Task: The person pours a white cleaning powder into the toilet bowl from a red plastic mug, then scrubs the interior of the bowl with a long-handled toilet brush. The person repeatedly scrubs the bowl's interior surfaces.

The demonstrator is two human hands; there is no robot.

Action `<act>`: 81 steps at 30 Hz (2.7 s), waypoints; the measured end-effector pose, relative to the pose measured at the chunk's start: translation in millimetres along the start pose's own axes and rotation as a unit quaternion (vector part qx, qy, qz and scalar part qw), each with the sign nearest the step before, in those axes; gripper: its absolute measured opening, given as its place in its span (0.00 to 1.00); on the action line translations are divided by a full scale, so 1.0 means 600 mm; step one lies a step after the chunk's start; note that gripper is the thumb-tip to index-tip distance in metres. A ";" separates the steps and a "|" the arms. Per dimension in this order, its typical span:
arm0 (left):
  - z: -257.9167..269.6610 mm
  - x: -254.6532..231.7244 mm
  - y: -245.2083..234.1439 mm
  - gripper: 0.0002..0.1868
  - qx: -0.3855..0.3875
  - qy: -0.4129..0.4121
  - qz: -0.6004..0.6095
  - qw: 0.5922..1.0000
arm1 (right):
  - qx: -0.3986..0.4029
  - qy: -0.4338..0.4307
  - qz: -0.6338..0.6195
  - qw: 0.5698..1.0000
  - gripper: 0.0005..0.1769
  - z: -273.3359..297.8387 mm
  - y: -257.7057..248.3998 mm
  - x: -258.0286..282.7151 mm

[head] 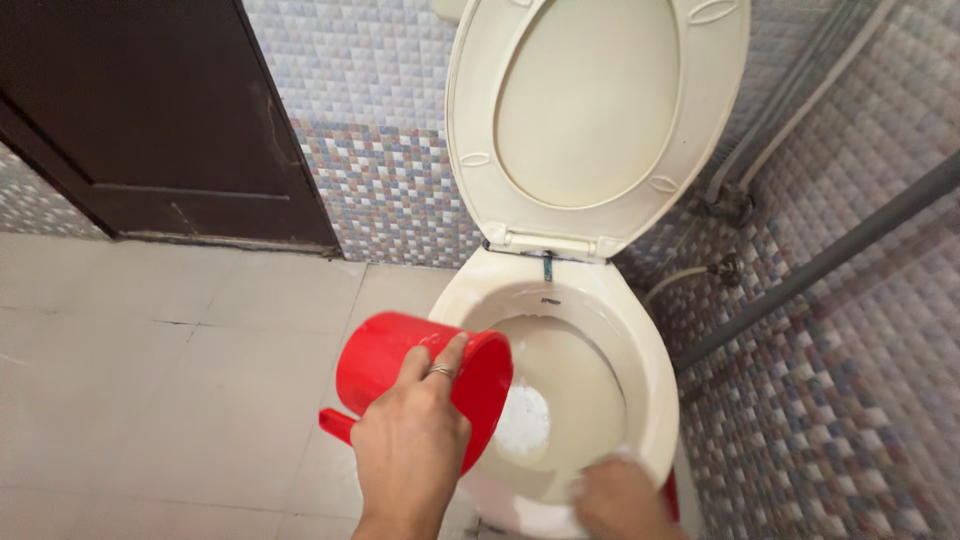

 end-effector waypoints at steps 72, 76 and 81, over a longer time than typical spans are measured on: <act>-0.118 -0.007 0.145 0.37 0.237 -0.414 0.220 0.851 | -0.050 0.396 -0.260 0.879 0.24 -0.114 -0.236 -0.340; -0.120 0.002 0.117 0.38 0.139 -0.314 0.268 0.900 | -0.118 0.280 -0.292 0.907 0.21 -0.130 -0.410 -0.253; -0.146 0.009 0.076 0.33 0.109 -0.252 0.283 0.919 | -0.075 0.160 -0.329 0.928 0.22 -0.185 -0.619 -0.038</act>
Point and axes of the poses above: each hand's wrist, its own z-axis away from the middle knuckle, its own y-axis out of the palm, x = y × z, the point moved 4 cm from there along -z, towards the middle knuckle
